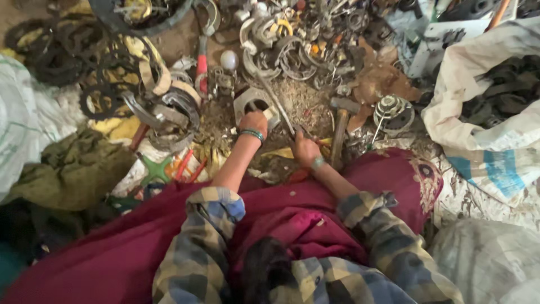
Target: The person sits on the floor and repeatedly strikes a curved metal piece with a hammer while holding it against a metal block. The person adjusts the piece and continues hammering to shape it.
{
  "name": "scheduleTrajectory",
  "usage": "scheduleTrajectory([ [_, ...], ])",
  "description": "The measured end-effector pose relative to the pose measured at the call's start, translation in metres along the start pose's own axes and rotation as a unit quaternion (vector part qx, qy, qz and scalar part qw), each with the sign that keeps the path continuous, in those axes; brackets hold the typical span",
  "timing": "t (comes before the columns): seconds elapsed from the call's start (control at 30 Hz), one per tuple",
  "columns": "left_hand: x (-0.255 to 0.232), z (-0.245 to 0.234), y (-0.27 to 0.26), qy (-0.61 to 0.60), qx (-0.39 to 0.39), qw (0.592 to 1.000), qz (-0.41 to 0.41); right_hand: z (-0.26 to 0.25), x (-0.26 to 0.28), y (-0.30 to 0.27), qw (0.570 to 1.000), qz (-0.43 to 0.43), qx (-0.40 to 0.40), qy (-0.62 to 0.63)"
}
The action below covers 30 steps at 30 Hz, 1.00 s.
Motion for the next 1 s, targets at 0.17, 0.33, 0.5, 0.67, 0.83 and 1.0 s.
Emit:
scheduleTrajectory([
  [0.17,-0.003,0.005,0.000,0.064,0.004,0.997,0.031,-0.022,0.000,-0.016,0.996,-0.023,-0.054,0.067],
  [0.33,0.003,0.016,0.006,0.063,-0.022,0.997,0.028,-0.030,-0.018,-0.020,0.965,0.045,-0.196,0.170],
  [0.5,-0.001,0.000,0.010,0.050,-0.002,0.998,0.031,-0.013,0.013,0.001,0.999,0.011,0.010,-0.043],
  [0.67,-0.009,0.004,0.007,0.075,-0.001,0.996,0.053,-0.066,0.000,-0.024,0.964,0.001,-0.178,0.199],
  [0.83,0.004,-0.006,-0.006,-0.042,-0.017,0.998,-0.041,-0.032,0.010,-0.006,0.997,-0.002,-0.068,0.048],
  [1.0,-0.005,-0.013,0.002,0.103,0.058,0.993,0.011,-0.016,0.024,0.004,0.998,-0.029,-0.006,-0.063],
])
Point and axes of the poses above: each hand's wrist, its own y-axis towards the middle knuckle, its own z-axis out of the palm, x = y × z, the point moved 8 cm from there along y, towards the middle knuckle, and after that the axes turned 8 degrees about x, right-handed, at the moved point
